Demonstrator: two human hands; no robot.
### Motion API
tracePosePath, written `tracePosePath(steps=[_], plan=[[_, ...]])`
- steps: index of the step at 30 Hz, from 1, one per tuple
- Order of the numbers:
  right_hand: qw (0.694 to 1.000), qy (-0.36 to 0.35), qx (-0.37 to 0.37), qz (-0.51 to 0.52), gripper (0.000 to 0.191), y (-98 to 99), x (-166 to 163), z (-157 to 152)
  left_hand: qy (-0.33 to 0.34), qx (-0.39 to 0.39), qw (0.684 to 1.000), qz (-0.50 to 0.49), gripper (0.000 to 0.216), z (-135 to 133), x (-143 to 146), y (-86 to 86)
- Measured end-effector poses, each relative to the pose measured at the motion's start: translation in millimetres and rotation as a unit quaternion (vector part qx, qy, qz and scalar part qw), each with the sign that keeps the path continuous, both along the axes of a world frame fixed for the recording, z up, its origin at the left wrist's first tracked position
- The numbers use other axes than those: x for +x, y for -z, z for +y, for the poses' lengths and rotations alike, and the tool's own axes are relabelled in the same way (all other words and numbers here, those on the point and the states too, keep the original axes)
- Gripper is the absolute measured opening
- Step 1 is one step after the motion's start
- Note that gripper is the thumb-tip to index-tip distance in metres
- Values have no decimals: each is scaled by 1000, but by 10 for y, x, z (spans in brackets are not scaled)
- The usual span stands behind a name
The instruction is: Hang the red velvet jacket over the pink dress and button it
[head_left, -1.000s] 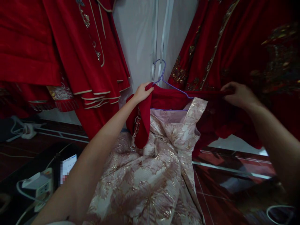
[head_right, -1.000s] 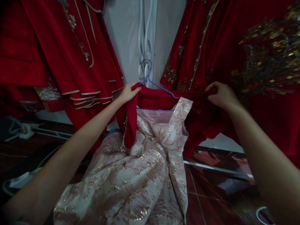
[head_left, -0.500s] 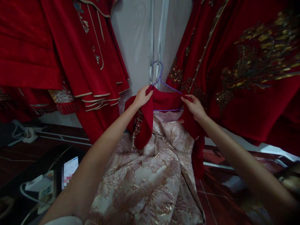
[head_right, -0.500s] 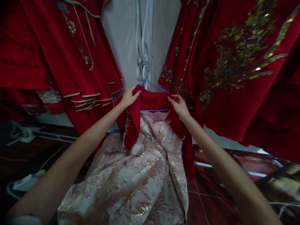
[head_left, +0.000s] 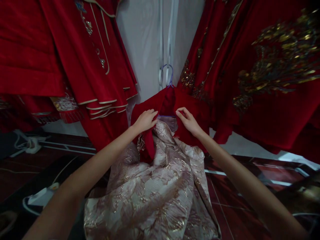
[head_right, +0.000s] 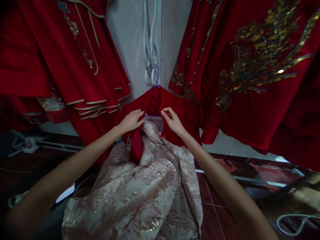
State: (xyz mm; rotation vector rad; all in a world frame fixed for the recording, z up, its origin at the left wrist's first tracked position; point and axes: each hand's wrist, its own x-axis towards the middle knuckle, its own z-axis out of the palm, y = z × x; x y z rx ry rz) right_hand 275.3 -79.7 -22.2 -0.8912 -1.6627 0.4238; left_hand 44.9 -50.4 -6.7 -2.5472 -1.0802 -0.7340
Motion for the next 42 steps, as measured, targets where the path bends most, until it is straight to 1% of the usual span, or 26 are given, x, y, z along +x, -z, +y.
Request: tracePosePath(steps=[2, 4, 6, 8, 10, 12, 14, 15, 17, 20, 25, 28, 30, 32, 38, 42], plan=[[1000, -4, 3, 14, 23, -12, -39, -14, 31, -41, 997, -64, 21, -78, 105, 69], [999, -22, -6, 36, 21, -22, -113, -61, 71, -79, 980, -169, 21, -111, 258, 113], [997, -45, -27, 61, 20, -19, -183, -124, 109, -118, 946, -281, 26, -124, 423, 168], [993, -69, -59, 72, 24, 2, -221, -183, 129, -156, 904, -377, 29, -141, 562, 252], [988, -91, -99, 71, 31, 35, -219, -224, 118, -182, 862, -458, 27, -175, 657, 354], [982, -108, -128, 82, 35, 74, -187, -241, 99, -187, 826, -522, 27, -220, 708, 447], [977, -119, -138, 107, 34, 114, -142, -237, 89, -178, 805, -558, 26, -259, 724, 512], [975, -123, -139, 119, 31, 131, -121, -229, 86, -171, 804, -563, 24, -272, 722, 531], [974, -131, -134, 130, 27, 155, -93, -209, 82, -160, 816, -549, 20, -285, 704, 544], [980, -133, -101, 108, 26, 162, -96, -189, 88, -160, 842, -508, 13, -285, 652, 518], [991, -95, -68, 70, 29, 146, -158, -211, 86, -161, 885, -428, 11, -343, 550, 423], [993, -71, -52, 75, 29, 140, -178, -242, 70, -122, 927, -347, 14, -418, 514, 350], [995, -53, -36, 71, 28, 129, -183, -262, 68, -90, 946, -305, 16, -456, 505, 305], [998, -32, -20, 57, 26, 110, -185, -282, 74, -79, 950, -292, 16, -478, 501, 267], [999, 9, 15, 32, 22, 50, -200, -370, 89, -86, 962, -243, 15, -504, 486, 157], [999, 15, 9, 38, 26, 67, -190, -391, 89, -79, 968, -222, 14, -494, 487, 98]])
